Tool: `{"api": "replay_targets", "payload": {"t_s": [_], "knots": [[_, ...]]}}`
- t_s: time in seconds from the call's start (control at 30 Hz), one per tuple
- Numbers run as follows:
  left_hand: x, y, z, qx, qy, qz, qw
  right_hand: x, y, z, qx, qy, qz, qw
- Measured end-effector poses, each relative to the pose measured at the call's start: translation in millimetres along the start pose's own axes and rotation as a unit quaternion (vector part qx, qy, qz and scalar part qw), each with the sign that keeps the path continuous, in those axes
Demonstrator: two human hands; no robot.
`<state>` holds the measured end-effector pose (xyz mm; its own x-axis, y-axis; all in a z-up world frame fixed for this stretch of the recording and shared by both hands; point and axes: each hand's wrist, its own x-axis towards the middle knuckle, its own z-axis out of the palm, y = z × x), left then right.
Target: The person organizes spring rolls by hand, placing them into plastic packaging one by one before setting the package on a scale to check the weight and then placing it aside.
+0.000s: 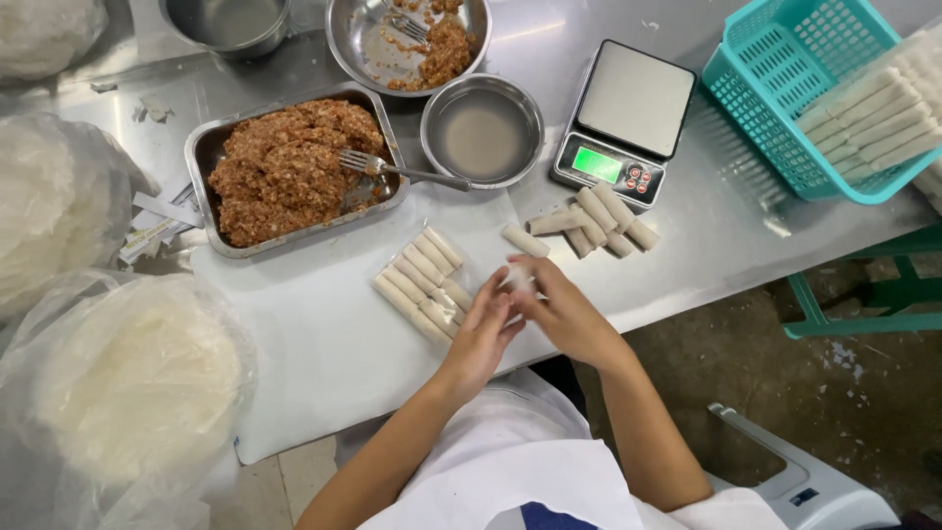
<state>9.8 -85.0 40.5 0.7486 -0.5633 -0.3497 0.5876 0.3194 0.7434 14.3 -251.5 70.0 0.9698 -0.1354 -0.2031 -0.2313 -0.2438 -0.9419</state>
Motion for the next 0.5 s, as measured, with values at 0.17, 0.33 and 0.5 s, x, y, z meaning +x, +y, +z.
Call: {"api": "replay_targets", "payload": {"t_s": [0.17, 0.33, 0.5], "knots": [[-3.2, 4.1, -11.8, -0.014, 0.026, 0.077, 0.997, 46.9, 21.7, -17.1, -0.518, 0.151, -0.187, 0.821], [-11.9, 17.3, -15.9, 0.093, -0.022, 0.152, 0.984, 77.9, 54.4, -44.6, -0.310, 0.080, -0.118, 0.940], [-14.9, 11.8, -22.4, 0.071, -0.024, 0.166, 0.983, 28.4, 19.6, -57.6, 0.316, 0.062, -0.039, 0.946]]}}
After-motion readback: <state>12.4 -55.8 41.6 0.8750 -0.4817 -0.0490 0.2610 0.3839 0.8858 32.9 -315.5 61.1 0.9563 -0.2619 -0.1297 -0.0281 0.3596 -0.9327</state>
